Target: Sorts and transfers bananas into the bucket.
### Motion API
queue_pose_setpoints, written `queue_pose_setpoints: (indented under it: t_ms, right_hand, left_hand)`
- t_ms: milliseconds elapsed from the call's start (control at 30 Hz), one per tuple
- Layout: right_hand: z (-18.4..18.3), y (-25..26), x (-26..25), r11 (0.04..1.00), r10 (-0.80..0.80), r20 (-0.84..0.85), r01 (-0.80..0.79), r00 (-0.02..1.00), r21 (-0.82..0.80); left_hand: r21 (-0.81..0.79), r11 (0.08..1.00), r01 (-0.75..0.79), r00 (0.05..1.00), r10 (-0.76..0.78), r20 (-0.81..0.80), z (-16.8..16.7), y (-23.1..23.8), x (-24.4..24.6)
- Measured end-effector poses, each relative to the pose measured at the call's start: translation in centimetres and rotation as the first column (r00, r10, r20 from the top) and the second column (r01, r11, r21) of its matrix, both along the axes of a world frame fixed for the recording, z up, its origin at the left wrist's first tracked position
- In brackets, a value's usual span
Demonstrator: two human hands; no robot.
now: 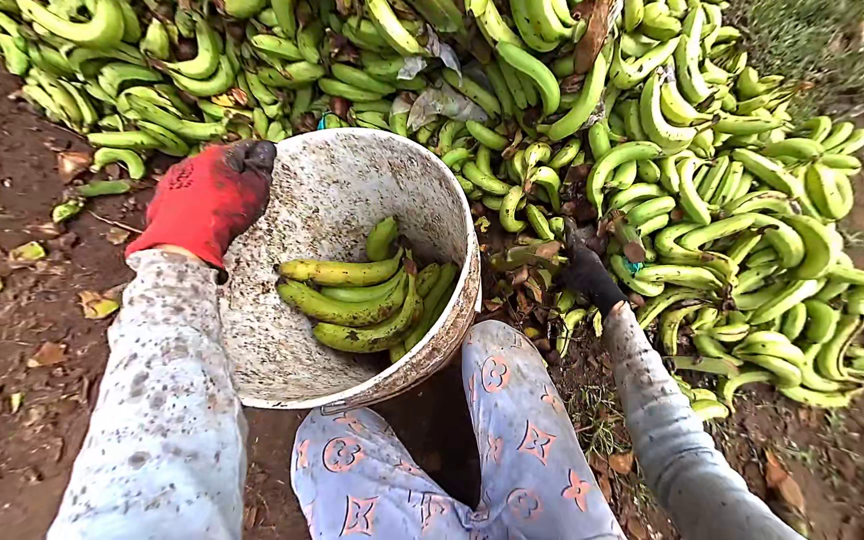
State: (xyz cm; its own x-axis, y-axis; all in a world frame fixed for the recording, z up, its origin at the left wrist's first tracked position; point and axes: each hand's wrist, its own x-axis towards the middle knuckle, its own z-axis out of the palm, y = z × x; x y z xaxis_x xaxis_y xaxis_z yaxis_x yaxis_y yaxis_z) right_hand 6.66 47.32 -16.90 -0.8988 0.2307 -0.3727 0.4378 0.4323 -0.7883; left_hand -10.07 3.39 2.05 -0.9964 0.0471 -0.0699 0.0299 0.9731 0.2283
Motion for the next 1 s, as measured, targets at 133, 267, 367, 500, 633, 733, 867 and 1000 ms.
queue_pose_setpoints:
  t_ms: [133, 267, 367, 500, 633, 733, 867, 1000]
  right_hand:
    - [0.3, 0.4, 6.4, 0.978, -0.081, -0.104, 0.059, 0.991, -0.202]
    - [-0.3, 1.1, 8.1, 0.994, 0.059, -0.006, -0.058, 0.998, 0.091]
    - [-0.2, 0.5, 8.6, 0.932, 0.2, 0.069, -0.212, 0.977, 0.295]
    - [-0.2, 0.4, 9.8, 0.955, 0.172, 0.062, -0.182, 0.983, 0.236]
    - [-0.6, 0.4, 10.4, 0.913, 0.113, 0.083, -0.137, 0.99, 0.385]
    - [0.7, -0.8, 9.9, 0.915, 0.287, 0.32, -0.357, 0.903, 0.187]
    - [3.4, -1.0, 10.5, 0.793, 0.573, 0.494, -0.596, 0.654, -0.13]
    - [18.5, 19.0, 13.3, 0.997, 0.009, 0.084, -0.002, 0.996, -0.083]
  left_hand:
    - [0.003, 1.0, 0.028, 0.999, -0.028, -0.032, -0.3, -0.2, -0.3]
    - [-0.003, 0.999, 0.033, 0.999, -0.033, -0.03, -0.8, -0.5, -0.9]
    - [-0.005, 0.999, 0.043, 0.997, -0.043, -0.066, -1.8, -1.3, -2.0]
    - [-0.007, 0.999, 0.048, 0.996, -0.049, -0.075, -2.0, -1.3, -2.2]
    - [-0.022, 0.999, 0.045, 0.994, -0.047, -0.095, -2.6, -1.6, -2.7]
    - [-0.044, 0.999, 0.022, 0.998, -0.024, -0.062, -1.0, -0.3, -1.1]
    - [-0.05, 0.999, -0.003, 1.0, 0.004, 0.013, 2.4, 2.5, 2.9]
    - [-0.023, 1.0, -0.005, 1.0, 0.005, 0.004, 3.6, 3.3, 4.2]
